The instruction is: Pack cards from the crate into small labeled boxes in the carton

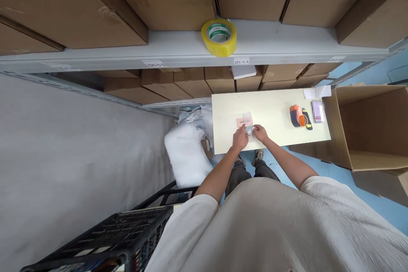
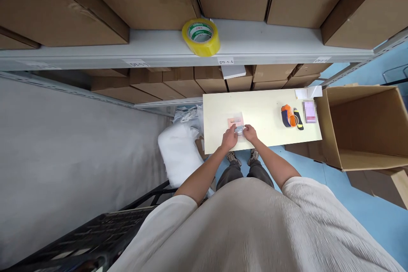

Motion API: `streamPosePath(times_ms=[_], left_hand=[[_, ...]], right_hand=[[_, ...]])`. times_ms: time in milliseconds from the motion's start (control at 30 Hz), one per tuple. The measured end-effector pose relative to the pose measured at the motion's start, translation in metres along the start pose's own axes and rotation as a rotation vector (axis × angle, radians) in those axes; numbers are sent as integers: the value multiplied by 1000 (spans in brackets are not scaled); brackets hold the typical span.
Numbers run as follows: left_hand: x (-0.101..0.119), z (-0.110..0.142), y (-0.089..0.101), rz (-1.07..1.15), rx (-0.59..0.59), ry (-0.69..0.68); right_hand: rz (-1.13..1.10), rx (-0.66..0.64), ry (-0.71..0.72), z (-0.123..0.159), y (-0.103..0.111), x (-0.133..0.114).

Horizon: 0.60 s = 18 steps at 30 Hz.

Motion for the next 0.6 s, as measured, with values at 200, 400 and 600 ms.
streamPosePath(times_ms=[200,400,600], left_hand=[[3,2,6,105,22,65],[-7,11,25,333,184,127],[-37,19,44,567,286,177]], right_hand=[[-201,-60,-75,5,-10,-19],[-374,-139,-52,22,-22,-46],[-411,-233,8,31,-39,-68]])
Point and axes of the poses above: each hand's wrist, its own z-axis away from the middle knuckle, its own y-axis out of the back of the hand, x = y × z, the point moved 3 cm from there along -z, towards the middle knuckle, and after that the axes turned 2 degrees about -z, right-handed, at the moved point
